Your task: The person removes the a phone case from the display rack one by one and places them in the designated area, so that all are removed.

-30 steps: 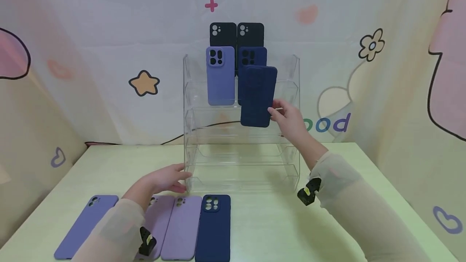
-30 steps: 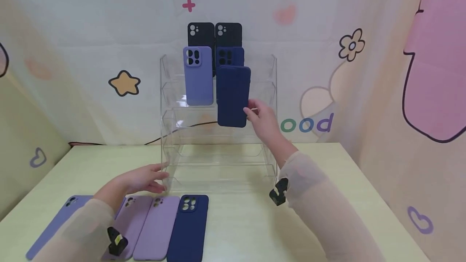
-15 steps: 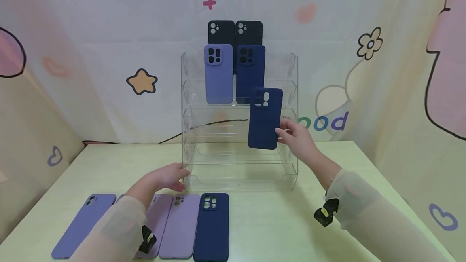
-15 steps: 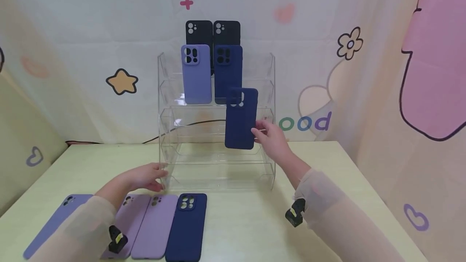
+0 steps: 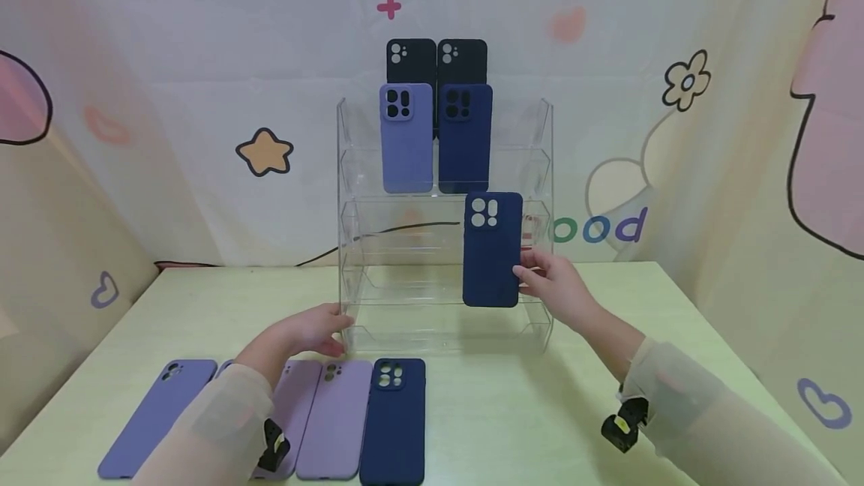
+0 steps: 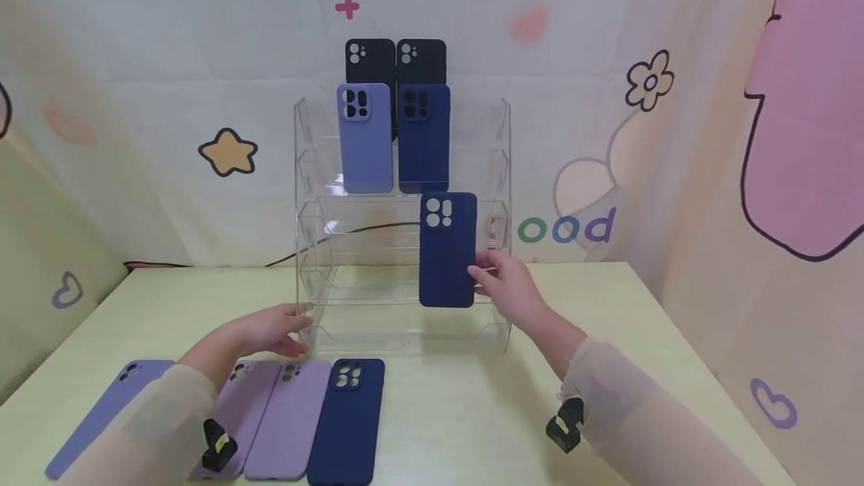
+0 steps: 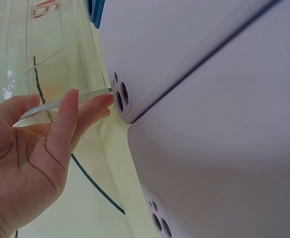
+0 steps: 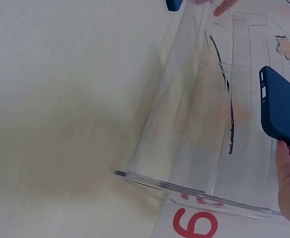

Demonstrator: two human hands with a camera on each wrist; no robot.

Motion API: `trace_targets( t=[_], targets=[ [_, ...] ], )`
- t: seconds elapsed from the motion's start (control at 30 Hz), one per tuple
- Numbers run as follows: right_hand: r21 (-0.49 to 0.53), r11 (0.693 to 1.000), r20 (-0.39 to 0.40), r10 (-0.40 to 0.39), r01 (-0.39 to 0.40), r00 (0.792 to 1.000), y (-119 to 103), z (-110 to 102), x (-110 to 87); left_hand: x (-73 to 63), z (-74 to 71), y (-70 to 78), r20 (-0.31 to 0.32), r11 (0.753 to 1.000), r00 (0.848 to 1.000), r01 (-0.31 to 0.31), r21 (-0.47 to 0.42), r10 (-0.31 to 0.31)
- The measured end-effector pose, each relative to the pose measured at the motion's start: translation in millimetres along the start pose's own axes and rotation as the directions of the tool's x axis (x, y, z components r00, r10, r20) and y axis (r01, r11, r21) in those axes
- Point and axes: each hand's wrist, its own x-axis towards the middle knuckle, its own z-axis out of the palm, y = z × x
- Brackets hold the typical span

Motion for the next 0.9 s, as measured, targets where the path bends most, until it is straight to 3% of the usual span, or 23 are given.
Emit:
trace_targets(
  t=[0.27, 0.53, 0.9],
  targets=[
    [-0.007, 0.999, 0.07, 0.034, -0.034, 0.997, 4.3, 6.1, -24.1, 2.3, -0.9, -1.0, 0.009, 1.0, 1.0, 0.003, -0.027, -0.003],
    [0.065, 0.992, 0.139, 0.095, -0.105, 0.986, 16.4, 20.6, -48.6, 0.9, -0.1, 0.3, 0.012, 0.999, 1.0, -0.003, -0.038, 0.003],
    [0.173, 0.972, 0.236, 0.117, -0.16, 0.965, 38.6, 45.7, -83.0, 2.1, -0.2, -0.8, 0.013, 1.0, 1.0, -0.003, -0.025, 0.004]
  ],
)
